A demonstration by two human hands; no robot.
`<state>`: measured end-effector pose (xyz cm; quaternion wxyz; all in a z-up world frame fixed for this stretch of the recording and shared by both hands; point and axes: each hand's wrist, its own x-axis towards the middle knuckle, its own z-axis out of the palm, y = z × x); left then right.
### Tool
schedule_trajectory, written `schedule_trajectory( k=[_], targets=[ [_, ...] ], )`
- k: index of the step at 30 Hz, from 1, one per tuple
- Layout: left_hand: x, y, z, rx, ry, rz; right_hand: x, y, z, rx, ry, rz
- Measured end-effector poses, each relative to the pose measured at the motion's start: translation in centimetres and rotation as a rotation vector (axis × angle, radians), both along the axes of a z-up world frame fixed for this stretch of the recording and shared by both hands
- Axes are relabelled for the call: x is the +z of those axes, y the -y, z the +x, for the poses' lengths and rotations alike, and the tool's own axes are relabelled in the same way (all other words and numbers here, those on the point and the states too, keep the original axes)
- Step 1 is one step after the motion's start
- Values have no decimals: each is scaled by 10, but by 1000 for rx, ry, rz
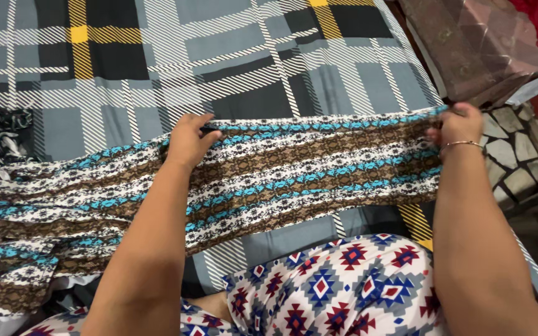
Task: The person picks up a garment from a pile on the bed, spreads it flat, and folds it multiple times into a rectangular shape by hand.
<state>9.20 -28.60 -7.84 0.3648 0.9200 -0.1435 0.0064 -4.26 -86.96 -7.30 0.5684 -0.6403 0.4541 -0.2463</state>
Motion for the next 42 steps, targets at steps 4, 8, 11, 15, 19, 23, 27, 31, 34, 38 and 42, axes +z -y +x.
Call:
schedule_trajectory(
  k=[4,8,11,15,19,23,27,31,34,38,42],
  targets=[
    [-19,-1,8,34,71,-25,-20,9,-9,230,33,35],
    [-30,1,13,66,60,-6,-35,19,-7,291,-16,-52],
    [-34,1,17,86,62,-20,-20,7,-6,210,10,-21],
    [-31,3,19,140,101,-38,-2,-4,1,180,223,182],
    [-22,8,19,198,-28,-77,-2,11,13,232,-202,-6],
    [-17,9,24,253,-51,-107,-17,25,18,205,134,122],
    [-22,14,29,286,24,-97,-27,30,21,117,-173,82],
    [-29,21,35,342,-40,-126,-35,47,29,145,74,165],
    [-37,21,40,368,137,-156,-35,49,37,83,545,323],
    [-34,23,31,133,324,-71,-33,40,43,240,647,265],
    [10,25,-23,-96,298,-78,-43,68,30,264,460,-409]
  ],
)
